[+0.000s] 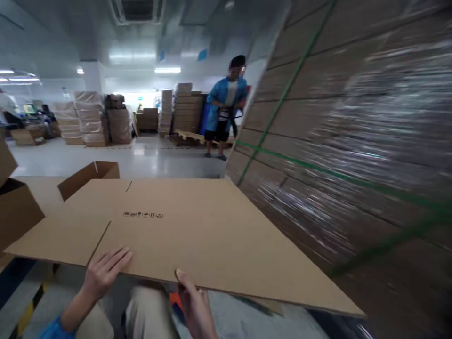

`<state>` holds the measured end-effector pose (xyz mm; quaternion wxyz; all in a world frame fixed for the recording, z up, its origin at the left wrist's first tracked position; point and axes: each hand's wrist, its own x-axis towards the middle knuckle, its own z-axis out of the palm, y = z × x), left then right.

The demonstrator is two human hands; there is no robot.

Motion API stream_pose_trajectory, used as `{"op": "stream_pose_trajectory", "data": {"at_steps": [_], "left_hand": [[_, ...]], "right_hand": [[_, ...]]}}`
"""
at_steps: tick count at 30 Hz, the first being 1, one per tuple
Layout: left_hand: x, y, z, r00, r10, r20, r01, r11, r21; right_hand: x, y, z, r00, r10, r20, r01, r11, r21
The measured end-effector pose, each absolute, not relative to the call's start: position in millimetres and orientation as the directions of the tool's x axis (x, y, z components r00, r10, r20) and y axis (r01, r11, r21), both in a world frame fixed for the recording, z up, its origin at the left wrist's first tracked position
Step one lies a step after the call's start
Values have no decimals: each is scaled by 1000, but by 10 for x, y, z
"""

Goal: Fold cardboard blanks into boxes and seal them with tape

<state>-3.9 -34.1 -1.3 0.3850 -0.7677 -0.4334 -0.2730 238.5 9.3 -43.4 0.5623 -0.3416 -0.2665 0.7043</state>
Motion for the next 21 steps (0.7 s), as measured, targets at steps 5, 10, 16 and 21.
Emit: {"op": "stream_pose_trajectory", "data": {"at_steps": [5, 10, 16, 21], "left_hand": [[-219, -820, 217, 424, 535, 731, 903, -185, -389], [-601, -983, 530, 154, 753, 640, 956, 50, -289], [-925, -1192, 743, -547, 803, 237, 819, 572, -50], [-1145, -1422, 539, -698, 703, 138, 709, 705, -7]], "right_hand": [[2191, 245, 5, -266, 949, -170, -483, -284, -828], [1553, 701, 390, -471, 878, -81, -294, -243, -924], [817, 898, 57, -453, 869, 197, -136, 152, -979], [591, 696, -322, -619, 660, 426, -69, 495, -866]]}}
